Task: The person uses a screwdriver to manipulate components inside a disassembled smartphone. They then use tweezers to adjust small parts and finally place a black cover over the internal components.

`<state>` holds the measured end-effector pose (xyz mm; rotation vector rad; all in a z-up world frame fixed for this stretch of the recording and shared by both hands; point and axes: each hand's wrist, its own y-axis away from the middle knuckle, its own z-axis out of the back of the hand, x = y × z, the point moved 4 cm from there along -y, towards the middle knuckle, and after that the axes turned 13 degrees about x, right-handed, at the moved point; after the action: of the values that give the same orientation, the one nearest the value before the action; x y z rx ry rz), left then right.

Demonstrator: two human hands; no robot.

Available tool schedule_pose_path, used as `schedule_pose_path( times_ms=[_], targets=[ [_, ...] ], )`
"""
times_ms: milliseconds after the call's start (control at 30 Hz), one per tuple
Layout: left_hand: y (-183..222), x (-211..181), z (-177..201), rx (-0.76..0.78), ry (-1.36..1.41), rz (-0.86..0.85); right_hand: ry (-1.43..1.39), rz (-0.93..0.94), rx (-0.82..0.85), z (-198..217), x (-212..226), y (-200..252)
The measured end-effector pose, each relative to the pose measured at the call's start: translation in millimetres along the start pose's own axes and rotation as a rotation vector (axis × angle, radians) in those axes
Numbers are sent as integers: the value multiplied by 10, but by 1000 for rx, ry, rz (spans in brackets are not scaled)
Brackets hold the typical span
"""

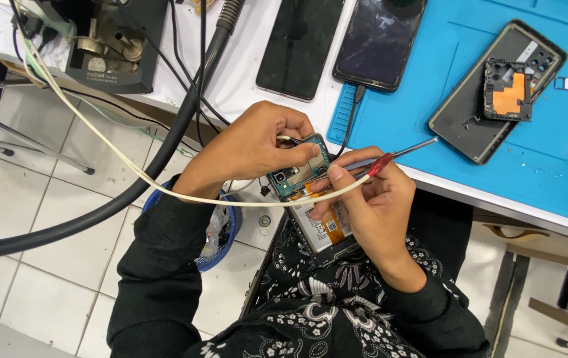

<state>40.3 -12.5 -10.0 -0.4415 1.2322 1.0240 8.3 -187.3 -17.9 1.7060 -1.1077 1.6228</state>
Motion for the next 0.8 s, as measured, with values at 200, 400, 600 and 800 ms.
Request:
schedule_pose_path(
  times_ms=[200, 400, 600, 800],
  targets=[
    [-18, 20, -7, -8, 19, -11, 42, 24, -15, -12, 0, 3],
    [-7, -1, 8, 9, -27, -13, 56, 17, -41, -25, -16, 6],
    [-13, -11, 3, 21, -21, -19, 43, 37, -32, -24, -22, 15],
    [-11, 4, 5, 18, -16, 6, -7, 47, -37, -5, -73, 25]
  ],
)
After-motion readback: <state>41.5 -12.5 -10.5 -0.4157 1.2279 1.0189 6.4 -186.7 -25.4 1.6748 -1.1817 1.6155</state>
